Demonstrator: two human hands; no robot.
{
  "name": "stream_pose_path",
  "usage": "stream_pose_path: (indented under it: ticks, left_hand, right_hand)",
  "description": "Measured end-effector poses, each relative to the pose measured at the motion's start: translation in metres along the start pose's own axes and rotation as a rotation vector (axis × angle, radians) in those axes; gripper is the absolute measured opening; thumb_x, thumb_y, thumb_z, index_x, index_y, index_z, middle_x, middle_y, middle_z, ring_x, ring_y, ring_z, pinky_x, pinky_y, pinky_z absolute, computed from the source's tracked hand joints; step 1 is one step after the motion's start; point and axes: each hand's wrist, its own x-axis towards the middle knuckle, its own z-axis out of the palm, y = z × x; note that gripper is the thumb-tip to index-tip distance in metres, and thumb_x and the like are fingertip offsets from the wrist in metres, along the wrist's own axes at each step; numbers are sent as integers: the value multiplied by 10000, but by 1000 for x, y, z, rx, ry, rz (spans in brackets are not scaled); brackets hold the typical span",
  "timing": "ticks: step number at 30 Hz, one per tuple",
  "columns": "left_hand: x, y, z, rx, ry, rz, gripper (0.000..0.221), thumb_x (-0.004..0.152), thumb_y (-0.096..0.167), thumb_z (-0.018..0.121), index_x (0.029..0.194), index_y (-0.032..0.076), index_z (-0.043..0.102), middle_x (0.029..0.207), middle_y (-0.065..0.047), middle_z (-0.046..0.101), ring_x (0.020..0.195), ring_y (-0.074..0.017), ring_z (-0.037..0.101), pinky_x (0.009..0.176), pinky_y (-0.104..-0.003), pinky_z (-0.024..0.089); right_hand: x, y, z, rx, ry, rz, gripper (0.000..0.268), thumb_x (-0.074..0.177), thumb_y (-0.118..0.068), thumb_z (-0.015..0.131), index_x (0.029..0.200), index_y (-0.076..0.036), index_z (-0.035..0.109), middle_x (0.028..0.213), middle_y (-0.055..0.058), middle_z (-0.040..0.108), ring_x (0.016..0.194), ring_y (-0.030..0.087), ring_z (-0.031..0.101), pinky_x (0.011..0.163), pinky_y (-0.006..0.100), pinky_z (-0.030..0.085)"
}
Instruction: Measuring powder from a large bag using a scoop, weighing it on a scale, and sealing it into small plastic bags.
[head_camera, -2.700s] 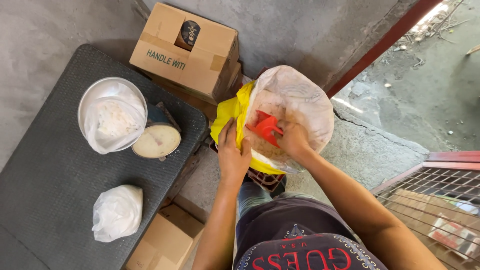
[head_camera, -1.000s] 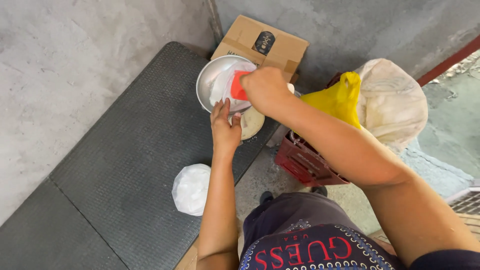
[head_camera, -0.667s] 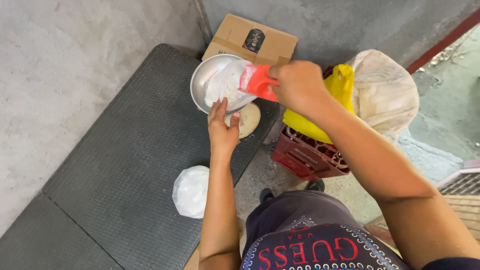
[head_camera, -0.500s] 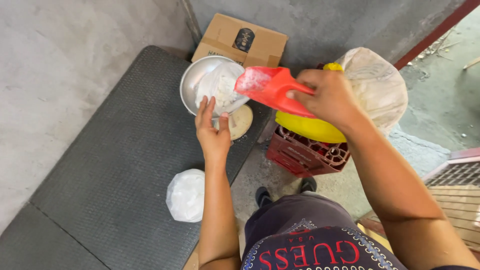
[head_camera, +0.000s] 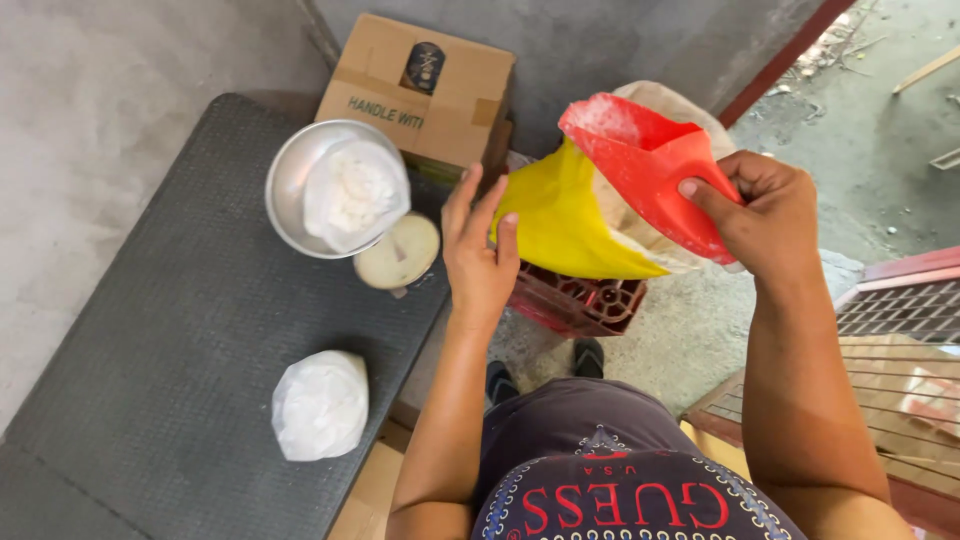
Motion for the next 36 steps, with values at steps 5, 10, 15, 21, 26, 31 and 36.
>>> stream_pose_path:
  ticks: [5,10,15,21,26,31,36]
  left_hand:
    - [-13,-16,63,65,-149,-18,388,945,99,710,1328,60,667,1544,-202,501,1393,-422,493,1158,-478,426]
    - [-21,-18,101,115,-209,-81,421,908,96,716,1327,99,686,1533,-219,495,1391,-439,477,1151,-489,420]
    - [-24,-11,123,135,-196,-141,448,890,58,726,1333,113,691,1495,-221,527,1357,-426,518,1130,-475,436]
    - [-27,-3,134,149,-180,-200,483,886,20,701,1362,89,655,1457,-195,577,1348,-401,541,1120,-459,460]
    - [-28,4,138,180,-147,-201,467,902,10,691,1364,60,645,1452,-199,586,1358,-402,531,1129,-474,447]
    - [-28,5,141,197,-120,-212,457,908,11,686,1361,56,650,1422,-186,610,1347,-390,549,1132,-468,452]
    - [-24,4,145,192,-120,-218,433,906,28,698,1337,43,661,1406,-194,615,1316,-380,571,1111,-457,467]
  right_hand:
    - [21,75,-31,-158,39,20,119,943,-119,829,943,-24,755,737,35,679,624,65,557,567,255,446]
    - [52,149,-19,-586,-71,-52,227,884,-315,809,1012,-130,778,806,116,753,680,243,723,640,373,575]
    - [71,180,12,-827,-285,-53,245,823,-330,759,1025,-193,776,841,118,758,775,342,726,687,481,573]
    - [91,209,40,-861,-394,-115,179,864,-289,724,983,-162,763,834,146,746,812,363,717,730,501,552]
    - [101,219,56,-798,-422,-135,215,890,-285,722,1020,-116,743,821,175,731,783,378,709,700,494,550]
    - [100,219,54,-658,-390,-214,256,845,-244,734,1057,-100,739,832,179,733,759,374,704,690,483,548]
    - [100,226,68,-707,-394,-188,211,846,-245,760,1000,-101,751,830,175,736,794,360,709,723,480,549]
